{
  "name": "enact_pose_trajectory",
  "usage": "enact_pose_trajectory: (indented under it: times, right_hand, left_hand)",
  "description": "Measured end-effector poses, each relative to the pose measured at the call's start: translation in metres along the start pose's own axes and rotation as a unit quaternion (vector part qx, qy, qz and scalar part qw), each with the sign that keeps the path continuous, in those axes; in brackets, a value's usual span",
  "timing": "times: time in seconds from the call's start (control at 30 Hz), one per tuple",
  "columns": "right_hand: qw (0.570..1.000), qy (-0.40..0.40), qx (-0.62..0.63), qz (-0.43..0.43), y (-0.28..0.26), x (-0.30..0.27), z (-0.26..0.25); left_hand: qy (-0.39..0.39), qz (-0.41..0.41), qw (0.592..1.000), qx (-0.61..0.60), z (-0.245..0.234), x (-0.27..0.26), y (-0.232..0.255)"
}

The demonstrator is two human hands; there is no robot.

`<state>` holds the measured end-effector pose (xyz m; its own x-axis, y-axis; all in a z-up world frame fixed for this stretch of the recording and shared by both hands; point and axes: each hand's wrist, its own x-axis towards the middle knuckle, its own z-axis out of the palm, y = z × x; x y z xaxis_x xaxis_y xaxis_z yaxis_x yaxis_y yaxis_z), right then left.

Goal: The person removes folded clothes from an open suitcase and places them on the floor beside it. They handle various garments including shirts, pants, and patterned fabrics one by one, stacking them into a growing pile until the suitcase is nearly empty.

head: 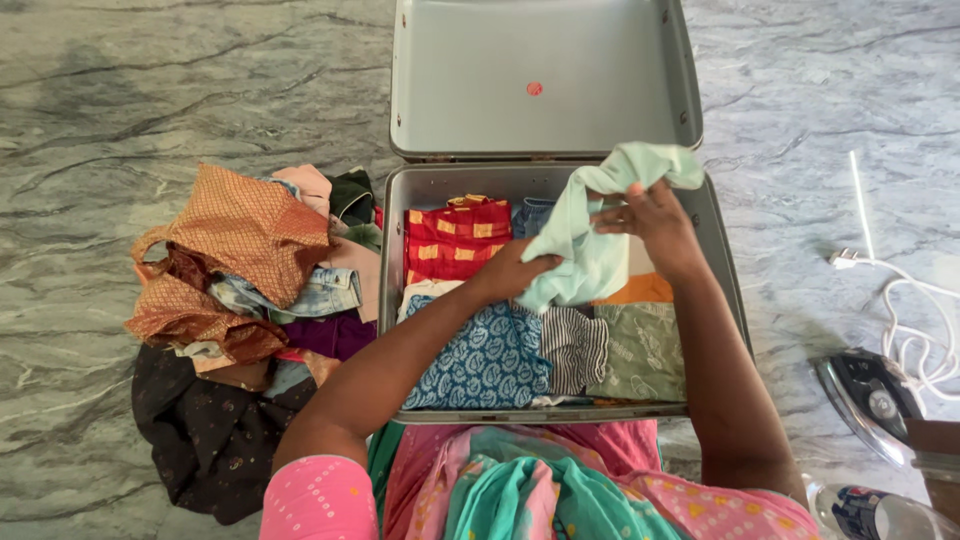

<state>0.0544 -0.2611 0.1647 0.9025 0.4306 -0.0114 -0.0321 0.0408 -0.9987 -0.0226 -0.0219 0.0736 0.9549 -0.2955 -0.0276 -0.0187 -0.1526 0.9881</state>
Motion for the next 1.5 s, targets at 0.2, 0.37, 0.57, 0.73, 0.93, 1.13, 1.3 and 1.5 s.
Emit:
enact_pose_trajectory:
  times: [0.2, 0.37, 0.57, 0.73, 0.93, 1.13, 1.3, 1.5]
  right_hand:
    - [0.763, -0.165, -0.611, 0.131, 0.047, 0.019, -0.012]
    - [0.811, -0.14, -0.558, 0.107, 0.05, 0.031, -0.014]
    - [0.836, -0.167, -0.513, 0.102, 0.04, 0.027, 0.006]
    - [0.826, -0.176, -0.523, 0.113, 0.038, 0.026, 0.019]
    - [0.816, -0.2, -0.519, 0.157, 0.062, 0.025, 0.03]
    - [0.785, -0.249, -0.554, 0.126, 0.09, 0.03, 0.042]
    - [0.769, -0.264, -0.571, 0.115, 0.105, 0.028, 0.047]
    - [0.75, -0.252, -0.597, 0.136, 0.113, 0.028, 0.038]
  left_hand:
    - [-0.028, -0.083, 0.993, -0.075, -0.034, -0.004, 0.01]
    - [0.258, 0.13, 0.946, -0.148, -0.093, -0.028, 0.055]
    - [0.504, 0.355, 0.592, -0.518, -0.155, -0.105, 0.09]
    - [0.353, 0.193, 0.779, -0.482, -0.105, -0.095, 0.067]
    - [0.211, 0.108, 0.905, -0.352, -0.086, -0.079, 0.061]
    - [0.048, 0.081, 0.994, -0.048, -0.064, -0.018, 0.044]
    - [0.12, -0.014, 0.936, 0.332, -0.077, 0.017, -0.009]
    - [0.139, -0.171, 0.841, 0.495, -0.111, 0.009, -0.075]
